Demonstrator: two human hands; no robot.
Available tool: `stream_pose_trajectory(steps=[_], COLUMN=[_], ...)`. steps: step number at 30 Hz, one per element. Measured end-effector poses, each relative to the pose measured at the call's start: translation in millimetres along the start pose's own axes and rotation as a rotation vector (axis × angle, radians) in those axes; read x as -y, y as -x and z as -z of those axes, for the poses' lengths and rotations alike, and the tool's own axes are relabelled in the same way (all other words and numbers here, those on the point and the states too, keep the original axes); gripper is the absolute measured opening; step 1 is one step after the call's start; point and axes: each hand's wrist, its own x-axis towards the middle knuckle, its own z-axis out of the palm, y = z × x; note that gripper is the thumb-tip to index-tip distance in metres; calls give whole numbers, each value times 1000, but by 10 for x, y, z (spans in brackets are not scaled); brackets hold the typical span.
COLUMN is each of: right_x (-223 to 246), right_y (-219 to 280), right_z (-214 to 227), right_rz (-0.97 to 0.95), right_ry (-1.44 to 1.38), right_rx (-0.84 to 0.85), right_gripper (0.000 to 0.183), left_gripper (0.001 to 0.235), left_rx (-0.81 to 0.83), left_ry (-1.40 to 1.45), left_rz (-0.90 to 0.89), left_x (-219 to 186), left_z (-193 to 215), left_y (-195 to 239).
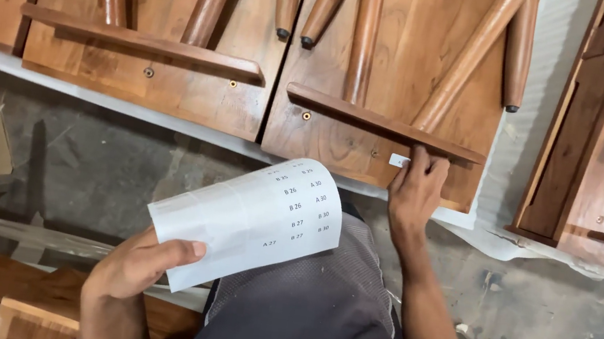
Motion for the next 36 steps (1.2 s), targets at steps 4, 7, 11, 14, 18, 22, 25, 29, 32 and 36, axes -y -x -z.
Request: stream_pose_trajectory(steps=[4,7,11,14,18,22,25,29,32,36], right_x=[-295,-327,-152,-96,-65,-94,-131,-67,-63,-436], right_y=[253,294,358,354,291,224,364,266,217,266], right_z=[-205,-186,-364,-122,-40,-179,-346,-61,67,70], right_rz=[150,157,187,139,22,11,93,100,1,4], right_ry=[152,263,292,235,222,133,8,254,280,163], right_rx=[-17,11,17,93,77,21,-9,104,101,136], right_gripper=[55,67,59,48,51,59,50,59,63,52], left_gripper=[70,73,76,74,72,70,71,73,70,66], left_rx=[-14,-21,-5,-46,18,-9,-38,-73,-84,-90], left_ry=[-15,-44,-27,-59,-52,-29,25,26,81,105], left_rz=[63,89,56,129,73,76,115,34,60,69], left_x=[164,81,24,45,132,132,187,94,226,355], left_z=[104,68,51,43,83,13,3,-69,-21,-85], left_y=[-69,-86,-127,-162,-201,-217,-213,-223,-242,-379])
